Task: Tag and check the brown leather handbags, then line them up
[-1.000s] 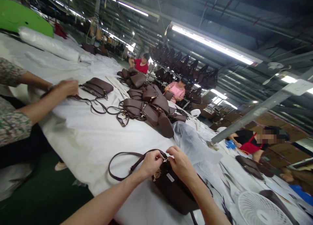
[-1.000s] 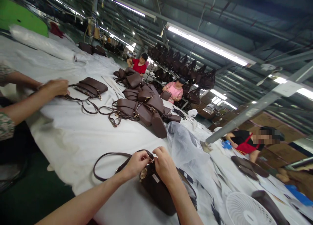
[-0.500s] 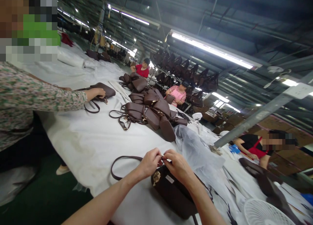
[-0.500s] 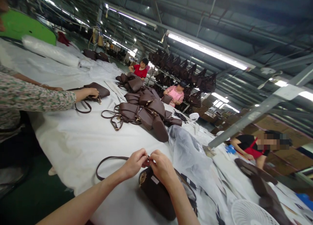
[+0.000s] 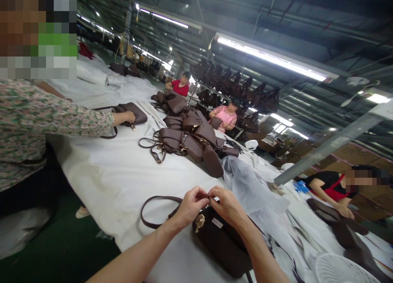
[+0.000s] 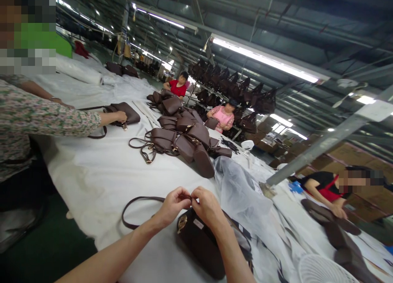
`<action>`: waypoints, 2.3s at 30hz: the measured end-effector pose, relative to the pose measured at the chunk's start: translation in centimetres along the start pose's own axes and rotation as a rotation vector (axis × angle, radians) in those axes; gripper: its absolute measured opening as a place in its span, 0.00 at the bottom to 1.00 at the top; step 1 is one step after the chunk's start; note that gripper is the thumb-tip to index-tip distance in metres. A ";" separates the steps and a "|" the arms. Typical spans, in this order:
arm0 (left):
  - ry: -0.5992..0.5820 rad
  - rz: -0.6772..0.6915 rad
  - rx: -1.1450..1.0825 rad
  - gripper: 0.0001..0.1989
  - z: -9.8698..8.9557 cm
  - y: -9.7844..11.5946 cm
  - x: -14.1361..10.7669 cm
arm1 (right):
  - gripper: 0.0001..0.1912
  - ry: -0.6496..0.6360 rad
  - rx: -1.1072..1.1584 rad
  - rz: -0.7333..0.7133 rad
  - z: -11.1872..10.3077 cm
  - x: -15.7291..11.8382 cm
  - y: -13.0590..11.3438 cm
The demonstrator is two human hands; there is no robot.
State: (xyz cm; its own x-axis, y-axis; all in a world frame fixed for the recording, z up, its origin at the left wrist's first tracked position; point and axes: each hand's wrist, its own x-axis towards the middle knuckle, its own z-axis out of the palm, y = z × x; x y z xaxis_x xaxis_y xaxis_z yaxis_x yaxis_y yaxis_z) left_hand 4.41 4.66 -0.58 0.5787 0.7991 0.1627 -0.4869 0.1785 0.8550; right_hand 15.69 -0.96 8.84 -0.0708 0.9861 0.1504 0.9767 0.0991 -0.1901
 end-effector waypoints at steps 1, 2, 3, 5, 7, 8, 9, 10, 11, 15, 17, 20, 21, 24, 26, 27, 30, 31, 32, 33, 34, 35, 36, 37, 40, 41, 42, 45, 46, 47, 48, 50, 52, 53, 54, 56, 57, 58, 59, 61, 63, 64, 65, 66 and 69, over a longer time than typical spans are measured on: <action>0.017 0.010 -0.020 0.08 0.1 -0.3 -0.1 | 0.10 0.000 0.001 0.001 0.1 0.0 0.1; 0.039 0.013 -0.034 0.08 0.2 -0.5 -0.1 | 0.10 -0.001 0.003 0.001 0.1 0.0 0.2; 0.064 0.009 -0.048 0.08 0.3 -0.7 -0.1 | 0.10 -0.001 0.005 0.001 0.2 0.0 0.3; 0.099 -0.009 -0.062 0.09 0.6 -0.9 0.1 | 0.10 0.002 0.010 0.000 0.2 -0.1 0.4; 0.105 -0.021 -0.036 0.10 0.8 -1.0 0.2 | 0.10 0.001 0.009 -0.001 0.2 -0.1 0.5; 0.099 -0.019 -0.007 0.10 0.8 -0.9 0.3 | 0.10 -0.001 0.005 0.001 0.2 -0.2 0.5; 0.088 -0.012 0.026 0.09 0.8 -0.9 0.4 | 0.10 -0.002 -0.003 0.006 0.3 -0.2 0.5; 0.073 -0.002 0.061 0.09 0.7 -0.8 0.4 | 0.10 0.001 -0.015 0.014 0.3 -0.2 0.5; 0.055 0.009 0.092 0.08 0.7 -0.7 0.4 | 0.10 0.009 -0.030 0.024 0.4 -0.2 0.5; -0.055 0.033 0.145 0.05 0.0 -0.4 0.1 | 0.09 0.073 -0.083 0.066 0.7 -0.1 0.8; -0.096 0.025 0.108 0.06 -0.3 -0.5 0.0 | 0.09 0.084 -0.084 0.072 0.7 0.0 1.0; -0.087 -0.042 -0.038 0.11 -0.3 -0.7 -0.1 | 0.09 0.061 -0.069 0.059 0.3 0.2 1.2; -0.075 -0.071 -0.089 0.13 -0.3 -0.8 0.0 | 0.09 0.053 -0.064 0.055 0.1 0.2 1.2; -0.050 -0.138 -0.179 0.17 0.0 -1.0 0.2 | 0.10 0.037 -0.048 0.046 -0.2 0.1 0.9; -0.043 -0.167 -0.200 0.18 0.1 -1.0 0.4 | 0.11 0.014 -0.021 0.024 -0.3 0.1 0.7; -0.036 -0.178 -0.203 0.18 0.1 -0.9 0.5 | 0.11 0.001 -0.009 0.014 -0.3 0.0 0.5; -0.013 -0.204 -0.189 0.19 0.1 -0.8 0.6 | 0.11 -0.030 -0.023 0.013 0.0 0.0 0.2; -0.005 -0.211 -0.182 0.19 0.1 -0.8 0.6 | 0.11 -0.032 -0.049 0.024 0.1 0.0 0.1; 0.002 -0.217 -0.177 0.20 0.1 -0.8 0.7 | 0.12 -0.032 -0.077 0.033 0.2 0.0 0.1; 0.006 -0.223 -0.174 0.20 0.1 -0.9 0.7 | 0.12 -0.031 -0.101 0.040 0.3 0.0 0.0; 0.008 -0.225 -0.175 0.20 0.1 -0.9 0.7 | 0.12 -0.030 -0.115 0.042 0.4 0.0 0.0; 0.007 -0.227 -0.177 0.20 0.0 -1.0 0.8 | 0.11 -0.032 -0.117 0.040 0.4 0.1 0.0; 0.005 -0.228 -0.180 0.20 0.0 -1.2 0.8 | 0.11 -0.037 -0.107 0.034 0.4 0.1 0.0; 0.004 -0.228 -0.182 0.20 0.0 -1.3 0.8 | 0.11 -0.045 -0.091 0.027 0.4 0.1 0.0; 0.008 -0.230 -0.188 0.19 -0.1 -1.7 0.8 | 0.12 -0.057 -0.057 0.024 0.2 0.1 0.1; 0.011 -0.231 -0.192 0.19 -0.1 -1.8 0.8 | 0.12 -0.054 -0.054 0.027 0.2 0.1 0.1; 0.016 -0.230 -0.197 0.18 -0.2 -1.9 0.8 | 0.12 -0.048 -0.052 0.028 0.2 0.2 0.2; 0.030 -0.233 -0.199 0.18 -0.2 -2.0 0.7 | 0.12 -0.023 -0.055 0.029 0.3 0.3 0.4; 0.033 -0.232 -0.196 0.18 -0.2 -1.9 0.7 | 0.12 -0.016 -0.058 0.030 0.3 0.3 0.5; 0.034 -0.228 -0.193 0.17 -0.2 -1.9 0.7 | 0.11 -0.012 -0.060 0.031 0.4 0.3 0.5; 0.037 -0.218 -0.189 0.16 -0.2 -1.8 0.7 | 0.11 -0.010 -0.059 0.030 0.4 0.4 0.5; 0.051 -0.183 -0.180 0.14 -0.1 -1.6 0.6 | 0.11 -0.013 -0.053 0.024 0.4 0.4 0.5; 0.064 -0.149 -0.175 0.13 0.1 -1.3 0.5 | 0.12 -0.019 -0.043 0.017 0.3 0.4 0.5; 0.068 -0.138 -0.172 0.12 0.2 -1.1 0.5 | 0.12 -0.021 -0.038 0.015 0.3 0.3 0.5; 0.071 -0.132 -0.169 0.12 0.3 -1.0 0.5 | 0.12 -0.024 -0.034 0.014 0.3 0.3 0.5; 0.079 -0.129 -0.157 0.11 0.4 -0.7 0.5 | 0.11 -0.026 -0.028 0.013 0.3 0.2 0.5; 0.086 -0.127 -0.149 0.10 0.5 -0.7 0.5 | 0.11 -0.026 -0.024 0.012 0.3 0.2 0.5; 0.093 -0.124 -0.142 0.10 0.5 -0.6 0.5 | 0.11 -0.023 -0.021 0.011 0.3 0.2 0.5; 0.098 -0.122 -0.139 0.09 0.5 -0.5 0.6 | 0.11 -0.018 -0.018 0.009 0.3 0.1 0.6; 0.104 -0.120 -0.135 0.07 0.4 -0.5 0.6 | 0.11 -0.008 -0.012 0.006 0.4 0.1 0.7; 0.109 -0.120 -0.123 0.06 0.4 -0.5 0.7 | 0.11 -0.002 -0.012 0.001 0.5 0.0 0.7; 0.112 -0.119 -0.111 0.05 0.4 -0.5 0.7 | 0.10 0.001 -0.016 -0.001 0.5 0.0 0.7; 0.116 -0.118 -0.096 0.05 0.4 -0.5 0.7 | 0.10 0.005 -0.022 -0.002 0.5 0.0 0.7; 0.120 -0.116 -0.078 0.05 0.4 -0.5 0.7 | 0.10 0.009 -0.029 -0.001 0.6 0.0 0.7; 0.132 -0.102 -0.019 0.03 0.3 -0.5 0.8 | 0.10 0.021 -0.040 0.008 0.6 0.1 0.7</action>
State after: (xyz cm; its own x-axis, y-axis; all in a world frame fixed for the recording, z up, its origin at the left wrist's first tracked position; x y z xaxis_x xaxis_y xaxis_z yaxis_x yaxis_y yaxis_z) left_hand 5.27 5.04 -0.76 0.5351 0.8448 0.0082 -0.4434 0.2725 0.8539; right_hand 16.21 -0.74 8.12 -0.0590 0.9838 0.1690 0.9847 0.0852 -0.1523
